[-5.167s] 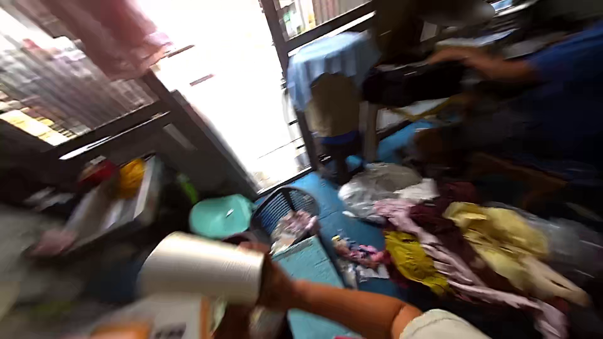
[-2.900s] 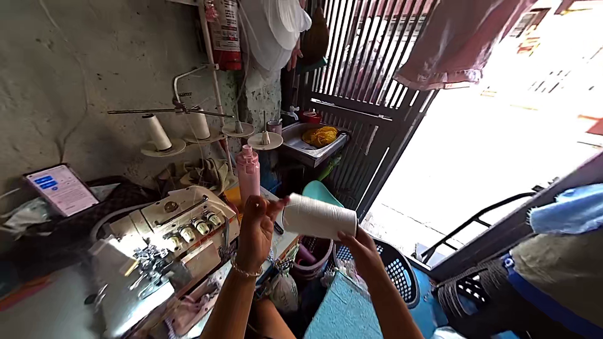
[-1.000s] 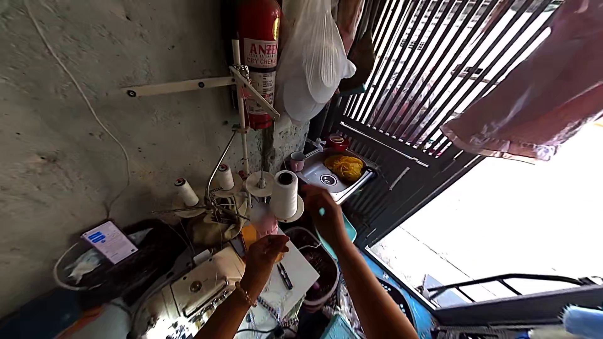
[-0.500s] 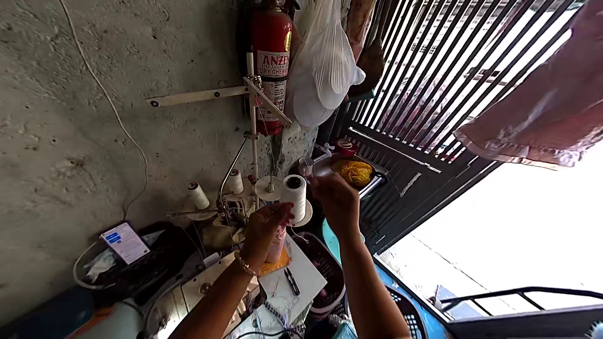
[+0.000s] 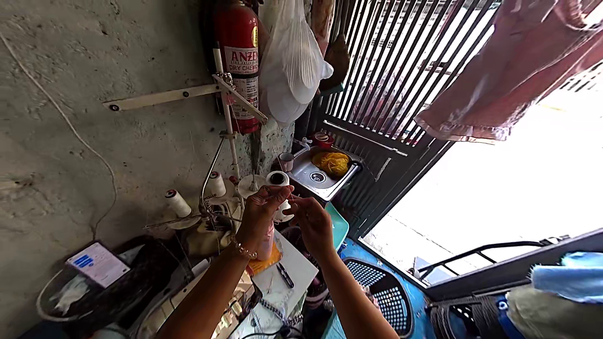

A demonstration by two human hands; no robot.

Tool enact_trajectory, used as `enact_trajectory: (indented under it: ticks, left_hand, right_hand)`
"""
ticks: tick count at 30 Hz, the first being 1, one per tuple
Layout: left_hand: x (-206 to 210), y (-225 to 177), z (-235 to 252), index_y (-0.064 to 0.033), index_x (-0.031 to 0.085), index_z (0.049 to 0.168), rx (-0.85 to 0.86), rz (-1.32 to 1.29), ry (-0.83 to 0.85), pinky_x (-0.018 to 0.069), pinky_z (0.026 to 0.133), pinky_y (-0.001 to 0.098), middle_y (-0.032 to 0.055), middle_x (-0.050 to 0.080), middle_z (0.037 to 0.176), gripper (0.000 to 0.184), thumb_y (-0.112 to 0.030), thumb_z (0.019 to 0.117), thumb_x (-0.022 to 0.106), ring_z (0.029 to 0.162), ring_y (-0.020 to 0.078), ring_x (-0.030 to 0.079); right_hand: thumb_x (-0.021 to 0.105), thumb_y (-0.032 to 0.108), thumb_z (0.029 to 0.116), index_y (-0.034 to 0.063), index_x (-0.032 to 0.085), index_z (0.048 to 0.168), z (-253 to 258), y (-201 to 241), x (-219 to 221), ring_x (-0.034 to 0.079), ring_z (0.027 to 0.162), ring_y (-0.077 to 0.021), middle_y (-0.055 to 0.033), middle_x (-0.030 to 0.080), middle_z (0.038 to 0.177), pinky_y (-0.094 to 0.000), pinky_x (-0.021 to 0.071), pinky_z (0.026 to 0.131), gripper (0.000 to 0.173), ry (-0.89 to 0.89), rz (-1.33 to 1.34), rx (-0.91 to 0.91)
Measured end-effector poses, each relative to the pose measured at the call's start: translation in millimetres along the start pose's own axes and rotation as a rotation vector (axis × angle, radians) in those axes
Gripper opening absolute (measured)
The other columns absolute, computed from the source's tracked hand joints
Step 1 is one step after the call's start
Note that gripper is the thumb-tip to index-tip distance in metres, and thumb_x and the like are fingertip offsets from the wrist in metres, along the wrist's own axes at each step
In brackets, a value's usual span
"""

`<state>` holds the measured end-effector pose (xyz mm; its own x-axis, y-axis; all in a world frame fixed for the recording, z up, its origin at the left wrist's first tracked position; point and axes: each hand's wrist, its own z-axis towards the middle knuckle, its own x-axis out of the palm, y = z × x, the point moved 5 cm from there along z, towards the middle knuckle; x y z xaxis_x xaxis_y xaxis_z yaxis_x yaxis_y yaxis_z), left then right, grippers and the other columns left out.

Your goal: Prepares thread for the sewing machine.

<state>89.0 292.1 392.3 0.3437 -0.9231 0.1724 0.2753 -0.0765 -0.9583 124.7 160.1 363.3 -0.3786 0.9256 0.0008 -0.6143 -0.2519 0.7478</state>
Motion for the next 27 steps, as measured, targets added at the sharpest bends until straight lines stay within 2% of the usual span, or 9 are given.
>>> enact_trajectory:
  ticks: [3, 5, 8, 14, 17, 19, 22, 24, 27]
  left_hand:
    - [-2, -7, -3, -0.0029, 0.072, 0.1, 0.013, 0.007, 0.032, 0.0547, 0.082, 0.0182, -0.0031, 0.074, 0.095, 0.011, -0.002, 0.0977, 0.062, 0.087, 0.0006, 0.067]
    - [-3, -9, -4, -0.0035, 0.073, 0.098, -0.011, -0.013, 0.036, 0.0538, 0.082, 0.0182, -0.0035, 0.074, 0.093, 0.011, -0.001, 0.098, 0.062, 0.087, 0.0001, 0.067]
    - [-12, -11, -3, -0.0076, 0.074, 0.093, -0.084, -0.036, 0.012, 0.0483, 0.071, 0.0152, -0.0055, 0.072, 0.087, 0.016, -0.004, 0.0996, 0.06, 0.078, -0.0011, 0.061]
    - [-26, -13, -2, -0.0086, 0.073, 0.095, -0.147, -0.034, 0.003, 0.0456, 0.07, 0.016, -0.0052, 0.069, 0.087, 0.017, -0.007, 0.1018, 0.058, 0.076, 0.0009, 0.058]
    - [-25, -16, -4, -0.0055, 0.072, 0.098, -0.11, -0.019, 0.001, 0.0486, 0.077, 0.0176, -0.0032, 0.071, 0.09, 0.013, -0.005, 0.1008, 0.059, 0.084, 0.001, 0.063]
    - [-22, -17, -5, -0.0047, 0.071, 0.098, -0.069, 0.002, 0.012, 0.0499, 0.082, 0.0184, -0.0031, 0.072, 0.092, 0.011, -0.005, 0.0998, 0.06, 0.09, 0.0006, 0.065]
    - [-20, -14, -4, -0.0047, 0.071, 0.099, -0.022, 0.018, 0.026, 0.05, 0.087, 0.0201, -0.0017, 0.069, 0.101, 0.009, -0.004, 0.0983, 0.062, 0.098, 0.0022, 0.062]
    - [-19, -13, -4, -0.0049, 0.072, 0.098, -0.01, 0.024, 0.031, 0.0503, 0.09, 0.0206, -0.0008, 0.067, 0.103, 0.009, -0.004, 0.0977, 0.063, 0.1, 0.0031, 0.062]
    - [-20, -15, -5, -0.0063, 0.071, 0.095, -0.017, 0.022, 0.01, 0.0517, 0.088, 0.02, -0.0034, 0.07, 0.095, 0.01, -0.003, 0.0979, 0.063, 0.094, 0.0013, 0.064]
  right_hand:
    - [0.051, 0.003, 0.1032, -0.0017, 0.063, 0.106, -1, -1, 9, 0.073, 0.087, -0.0049, -0.0021, 0.074, 0.099, -0.0212, 0.0609, 0.074, 0.013, 0.024, 0.149, 0.057]
    - [0.051, 0.004, 0.1039, 0.0031, 0.063, 0.106, -2, -4, 15, 0.073, 0.081, -0.0058, 0.0014, 0.075, 0.09, -0.0235, 0.0615, 0.072, 0.012, 0.025, 0.289, 0.133]
    - [0.055, 0.005, 0.102, 0.0042, 0.07, 0.103, -5, -13, 18, 0.067, 0.068, -0.0027, 0.0055, 0.071, 0.08, -0.0231, 0.0602, 0.069, 0.015, -0.005, 0.407, 0.222]
    - [0.057, 0.003, 0.0999, -0.0016, 0.075, 0.105, -5, -17, 19, 0.066, 0.073, -0.0018, 0.0034, 0.07, 0.087, -0.0217, 0.0601, 0.072, 0.019, 0.044, 0.321, 0.254]
    - [0.05, 0.014, 0.1047, -0.0009, 0.073, 0.11, -1, -12, 25, 0.061, 0.079, 0.0017, 0.0009, 0.063, 0.104, -0.0143, 0.0529, 0.065, 0.028, 0.094, 0.254, 0.287]
    - [0.046, 0.018, 0.1063, -0.0025, 0.069, 0.116, 2, -9, 30, 0.057, 0.077, 0.0035, -0.0016, 0.058, 0.116, -0.012, 0.0488, 0.061, 0.032, 0.089, 0.245, 0.314]
    - [0.048, 0.015, 0.105, -0.0031, 0.061, 0.122, 3, -10, 37, 0.058, 0.075, 0.0011, -0.0044, 0.057, 0.118, -0.0144, 0.0499, 0.06, 0.028, 0.057, 0.286, 0.305]
    - [0.052, 0.013, 0.1031, -0.0022, 0.061, 0.118, 3, -10, 40, 0.058, 0.074, 0.0014, -0.0042, 0.056, 0.116, -0.0141, 0.0505, 0.061, 0.023, 0.047, 0.32, 0.258]
    - [0.055, 0.011, 0.1023, 0.0035, 0.065, 0.104, 0, -11, 41, 0.059, 0.074, 0.0013, -0.0012, 0.059, 0.111, -0.0144, 0.0518, 0.062, 0.013, 0.072, 0.378, 0.218]
